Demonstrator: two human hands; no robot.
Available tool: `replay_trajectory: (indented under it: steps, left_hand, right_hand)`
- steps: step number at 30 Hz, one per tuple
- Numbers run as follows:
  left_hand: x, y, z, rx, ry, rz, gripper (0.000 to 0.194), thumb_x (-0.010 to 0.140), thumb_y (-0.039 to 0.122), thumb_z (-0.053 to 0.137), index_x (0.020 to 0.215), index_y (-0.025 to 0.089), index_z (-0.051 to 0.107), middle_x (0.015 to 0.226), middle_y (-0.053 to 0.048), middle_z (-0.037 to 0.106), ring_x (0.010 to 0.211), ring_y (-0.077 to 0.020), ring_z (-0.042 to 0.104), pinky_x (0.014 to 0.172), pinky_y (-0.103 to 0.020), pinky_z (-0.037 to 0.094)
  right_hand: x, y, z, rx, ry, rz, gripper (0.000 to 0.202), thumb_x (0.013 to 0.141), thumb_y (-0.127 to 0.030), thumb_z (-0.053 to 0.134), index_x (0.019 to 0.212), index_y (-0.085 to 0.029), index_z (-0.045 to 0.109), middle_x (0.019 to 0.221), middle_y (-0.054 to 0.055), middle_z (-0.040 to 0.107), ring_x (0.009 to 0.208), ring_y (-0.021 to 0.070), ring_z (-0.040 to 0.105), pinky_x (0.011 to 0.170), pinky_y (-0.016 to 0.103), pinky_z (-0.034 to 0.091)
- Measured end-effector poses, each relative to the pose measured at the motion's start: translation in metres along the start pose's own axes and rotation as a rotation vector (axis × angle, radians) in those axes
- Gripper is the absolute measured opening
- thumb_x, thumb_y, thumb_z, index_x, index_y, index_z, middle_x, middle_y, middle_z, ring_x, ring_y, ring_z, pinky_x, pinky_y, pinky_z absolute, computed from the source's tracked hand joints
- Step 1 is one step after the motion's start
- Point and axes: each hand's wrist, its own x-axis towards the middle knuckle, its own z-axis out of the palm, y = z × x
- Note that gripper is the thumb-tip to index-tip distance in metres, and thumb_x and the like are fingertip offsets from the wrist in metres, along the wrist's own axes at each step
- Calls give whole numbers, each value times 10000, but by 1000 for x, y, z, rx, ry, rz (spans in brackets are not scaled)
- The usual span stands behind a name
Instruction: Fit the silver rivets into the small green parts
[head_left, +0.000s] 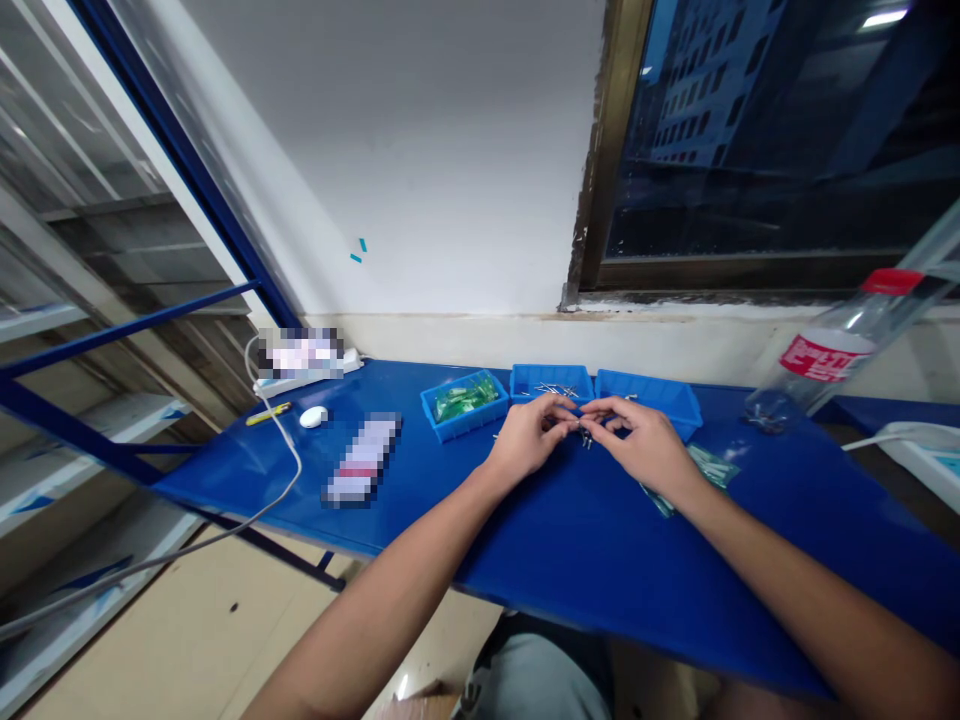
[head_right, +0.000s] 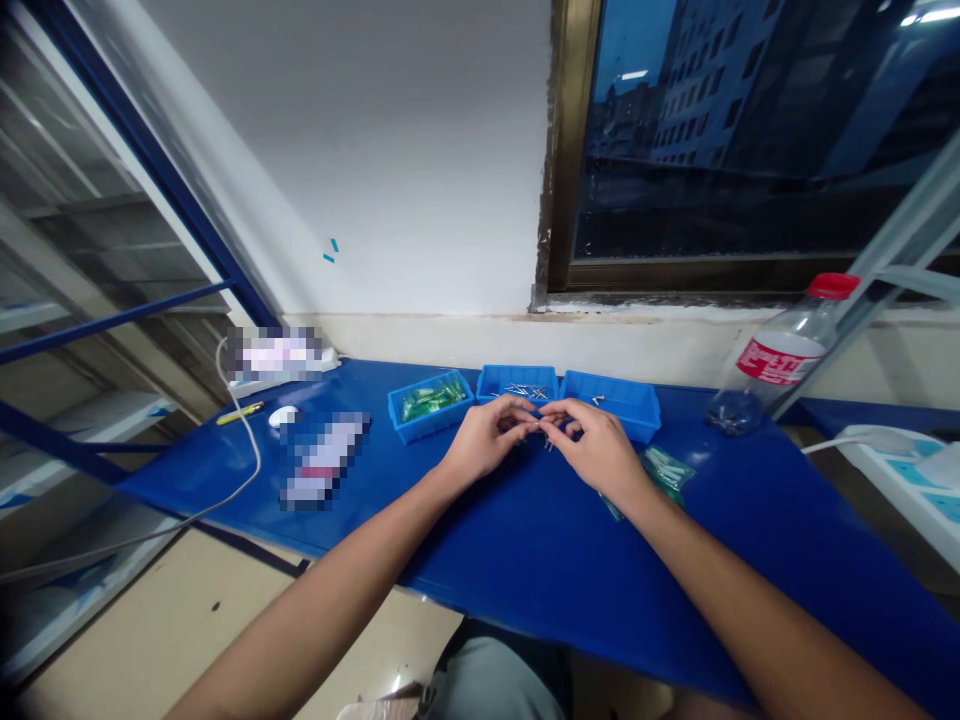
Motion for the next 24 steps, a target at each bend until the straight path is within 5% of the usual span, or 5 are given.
replay_trajectory:
  steps: [10,18,24]
  left_hand:
    - [0,0,1,-22,-16,-6,347,934,139,672,1278,170,637,1060,-82,809,970,-193,772,860,-288,586]
    - [-4,12,-1,-19,-64,-75,461,1008,460,628,1376,182,647,931,-82,815,806,-212,777,778,-309,603]
    - [-2,7,1,-72,-34,-55,331,957,402,710,1186,168,758,1128,-114,811,1042,-262,782,932,-358,615]
  right_hand:
    - [0,-7,-3,-106,-76,-135,272,912,-229,600,1163,-225,706,899,35,720,730,184,629,698,330,546]
    - [-1,-11,-4,-81,39,-75,158,916,-236,604,1030,-227,714,883,39,705,692,173,638,621,297,532]
    - [-1,-9,-2,-87,25,-102,139,929,-279,622,973,-240,748,916,45,758,690,182,665,667,326,561]
